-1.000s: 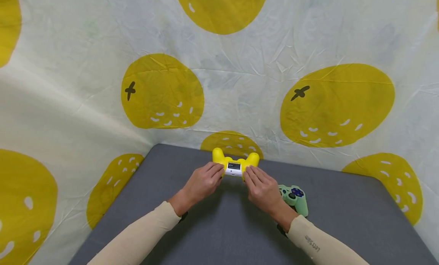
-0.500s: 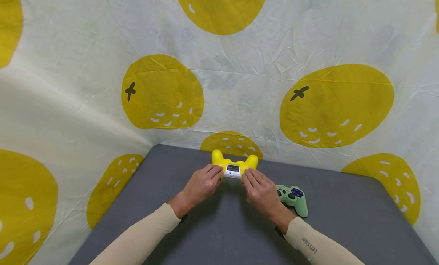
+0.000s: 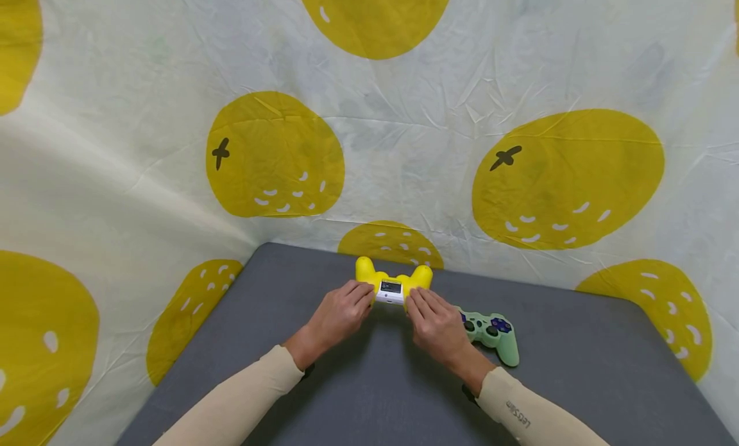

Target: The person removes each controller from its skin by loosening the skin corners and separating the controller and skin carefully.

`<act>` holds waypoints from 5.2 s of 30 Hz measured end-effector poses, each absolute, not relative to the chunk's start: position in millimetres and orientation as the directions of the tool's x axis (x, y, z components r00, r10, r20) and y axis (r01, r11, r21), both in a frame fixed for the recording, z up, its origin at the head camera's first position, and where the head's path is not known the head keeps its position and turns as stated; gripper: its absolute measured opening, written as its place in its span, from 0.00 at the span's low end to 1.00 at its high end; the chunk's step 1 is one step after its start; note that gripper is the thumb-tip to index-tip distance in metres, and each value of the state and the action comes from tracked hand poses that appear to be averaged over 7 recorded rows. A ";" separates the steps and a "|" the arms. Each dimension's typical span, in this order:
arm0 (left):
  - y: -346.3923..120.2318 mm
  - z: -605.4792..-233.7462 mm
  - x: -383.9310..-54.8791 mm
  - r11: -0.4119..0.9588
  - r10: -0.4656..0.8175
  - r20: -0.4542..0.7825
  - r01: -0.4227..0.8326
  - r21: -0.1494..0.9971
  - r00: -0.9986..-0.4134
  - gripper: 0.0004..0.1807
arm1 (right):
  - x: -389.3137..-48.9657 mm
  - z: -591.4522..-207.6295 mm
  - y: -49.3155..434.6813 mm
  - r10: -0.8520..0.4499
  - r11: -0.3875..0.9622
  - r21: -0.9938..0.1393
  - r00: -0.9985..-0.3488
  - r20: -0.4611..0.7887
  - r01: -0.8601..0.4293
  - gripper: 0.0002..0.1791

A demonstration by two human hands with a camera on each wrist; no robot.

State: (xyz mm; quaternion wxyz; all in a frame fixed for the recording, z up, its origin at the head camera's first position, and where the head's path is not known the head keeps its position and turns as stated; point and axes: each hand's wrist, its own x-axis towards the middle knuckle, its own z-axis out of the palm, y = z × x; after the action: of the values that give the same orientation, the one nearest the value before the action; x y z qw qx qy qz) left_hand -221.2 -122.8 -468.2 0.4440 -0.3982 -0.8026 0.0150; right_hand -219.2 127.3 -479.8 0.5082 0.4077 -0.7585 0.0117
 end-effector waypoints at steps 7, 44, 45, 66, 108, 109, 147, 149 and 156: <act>-125.5 -475.1 -224.2 0.684 0.646 0.705 0.632 -0.365 -0.292 0.23 | -220.9 -482.8 126.5 -0.617 0.662 0.379 -0.183 0.765 -0.647 0.21; -129.6 -492.3 -220.6 0.699 0.634 0.683 0.647 -0.306 -0.362 0.24 | -218.7 -495.0 120.2 -0.658 0.664 0.402 -0.237 0.715 -0.630 0.29; -129.5 -493.1 -220.8 0.699 0.635 0.680 0.647 -0.305 -0.366 0.24 | -218.5 -495.2 120.0 -0.658 0.665 0.402 -0.240 0.714 -0.629 0.29; -129.7 -501.1 -222.0 0.700 0.644 0.672 0.637 -0.323 -0.367 0.20 | -221.5 -505.6 117.0 -0.638 0.667 0.401 -0.203 0.743 -0.627 0.24; -129.0 -511.8 -220.2 0.719 0.648 0.631 0.616 -0.322 -0.426 0.12 | -212.6 -507.3 112.8 -0.678 0.684 0.361 -0.372 0.634 -0.634 0.14; -128.9 -512.2 -220.3 0.719 0.648 0.630 0.616 -0.321 -0.428 0.12 | -212.7 -507.6 112.8 -0.679 0.684 0.359 -0.374 0.632 -0.635 0.14; -131.0 -495.8 -222.4 0.707 0.681 0.462 0.674 -0.213 -0.568 0.12 | -216.0 -463.5 91.4 -0.726 0.684 0.218 -0.678 0.113 -0.696 0.10; -130.9 -495.3 -221.7 0.710 0.679 0.455 0.673 -0.208 -0.576 0.13 | -216.0 -461.1 86.2 -0.716 0.683 0.252 -0.696 0.052 -0.685 0.14; -127.2 -493.6 -220.1 0.711 0.683 0.436 0.671 -0.212 -0.586 0.15 | -212.7 -459.1 74.7 -0.673 0.698 0.332 -0.740 0.000 -0.635 0.15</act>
State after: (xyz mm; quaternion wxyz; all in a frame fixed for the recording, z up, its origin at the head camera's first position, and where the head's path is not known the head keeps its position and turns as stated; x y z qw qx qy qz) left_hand -220.1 -127.2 -493.6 0.2501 -0.3801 -0.8904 0.0121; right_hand -212.7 74.7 -459.1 0.0607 0.3556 -0.9194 -0.1569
